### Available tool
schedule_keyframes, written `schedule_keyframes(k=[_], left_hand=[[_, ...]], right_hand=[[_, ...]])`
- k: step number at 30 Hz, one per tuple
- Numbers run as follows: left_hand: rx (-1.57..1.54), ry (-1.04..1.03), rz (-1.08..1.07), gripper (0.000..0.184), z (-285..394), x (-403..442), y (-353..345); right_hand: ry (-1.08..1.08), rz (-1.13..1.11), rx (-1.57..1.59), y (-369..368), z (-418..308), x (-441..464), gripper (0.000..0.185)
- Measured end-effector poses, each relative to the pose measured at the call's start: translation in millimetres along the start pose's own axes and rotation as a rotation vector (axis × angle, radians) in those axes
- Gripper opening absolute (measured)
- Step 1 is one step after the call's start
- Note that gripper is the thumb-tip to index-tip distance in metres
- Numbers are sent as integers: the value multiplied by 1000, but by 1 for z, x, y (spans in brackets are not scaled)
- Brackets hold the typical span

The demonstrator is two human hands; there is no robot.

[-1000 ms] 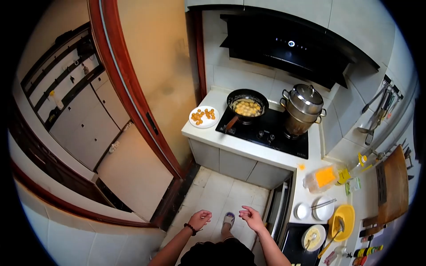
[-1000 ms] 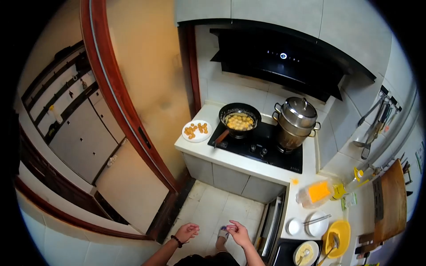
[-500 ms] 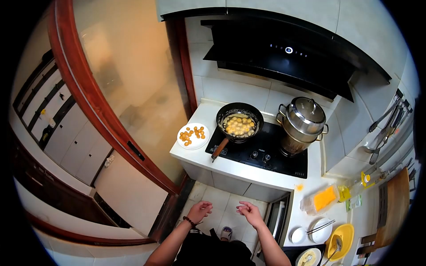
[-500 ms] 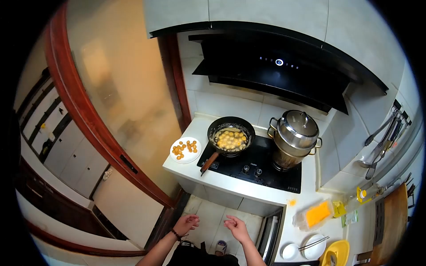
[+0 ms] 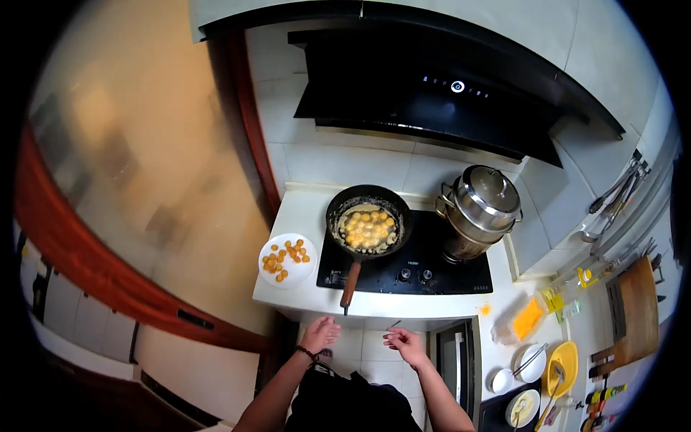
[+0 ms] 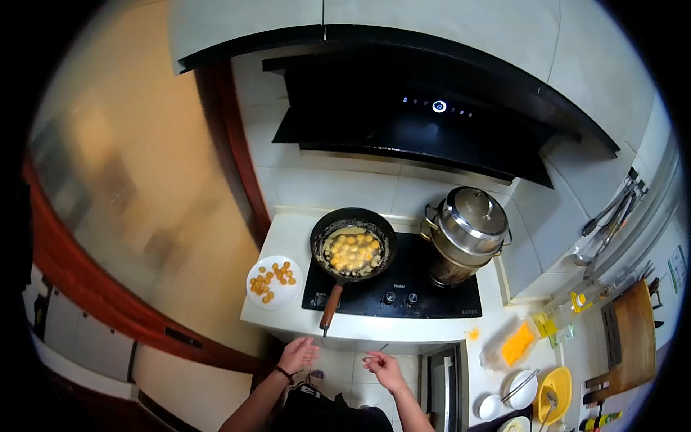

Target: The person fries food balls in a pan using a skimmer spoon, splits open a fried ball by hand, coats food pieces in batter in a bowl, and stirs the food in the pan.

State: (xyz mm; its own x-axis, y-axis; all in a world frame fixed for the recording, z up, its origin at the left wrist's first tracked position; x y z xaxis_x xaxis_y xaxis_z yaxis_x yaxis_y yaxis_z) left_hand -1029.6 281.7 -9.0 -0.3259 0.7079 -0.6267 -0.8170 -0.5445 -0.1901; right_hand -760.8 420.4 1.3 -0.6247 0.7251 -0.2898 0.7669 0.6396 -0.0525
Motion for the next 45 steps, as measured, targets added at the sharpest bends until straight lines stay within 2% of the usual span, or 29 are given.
schedule_keyframes(k=[6,12,14,16,21,31,34,36,38,39,41,42,44,45], left_hand=[[-14,107,-171,38,51,53,11],[188,69,-209,33,62,71,10],[225,47,-194,32,60,80,8],[247,110,-206,32,56,86,9],[261,102,-210,31,65,81,3],[226,142,-277,29,58,87,-14],[161,196,-344,30,41,96,-1],[120,397,-255,32,18,105,8],[281,457,-284,34,-16,108,8],[386,483,-270,35,-28,109,1],[493,515,-369,36,-49,103,-26],[548,524,-424,38,-58,99,-40],[628,523,-481,40,-74,91,-78],[675,503,-529,41,-78,85,-103]], right_hand=[[39,49,3,-73,-19,49,32],[142,234,-74,-126,-21,110,38],[72,289,-29,-128,-15,127,43],[67,302,18,-129,-7,134,42],[-46,268,124,-123,-17,128,35],[64,197,41,-106,-23,117,38],[29,233,98,-104,-16,111,42],[-21,283,160,-93,-5,94,46],[25,419,-69,-75,16,67,51],[17,476,-49,-63,23,50,51],[-176,371,-459,-43,29,6,51],[-191,409,-436,-32,39,-16,51],[-52,547,-405,-10,62,-61,53],[-111,566,-228,4,76,-80,48]])
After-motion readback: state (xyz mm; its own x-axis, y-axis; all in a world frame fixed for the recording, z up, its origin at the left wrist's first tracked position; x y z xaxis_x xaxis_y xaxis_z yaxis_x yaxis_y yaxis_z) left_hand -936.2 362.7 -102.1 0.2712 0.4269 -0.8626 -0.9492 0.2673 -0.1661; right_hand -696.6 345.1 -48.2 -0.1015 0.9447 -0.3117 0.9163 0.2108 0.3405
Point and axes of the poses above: each hand's wrist, its own x-axis towards the middle knuckle, its own y-axis out of the back of the hand, z = x × y, the point moved 1 cm from there along x, towards the middle knuckle, and after that the axes turned 7 degrees about y, right-handed, at the moved point
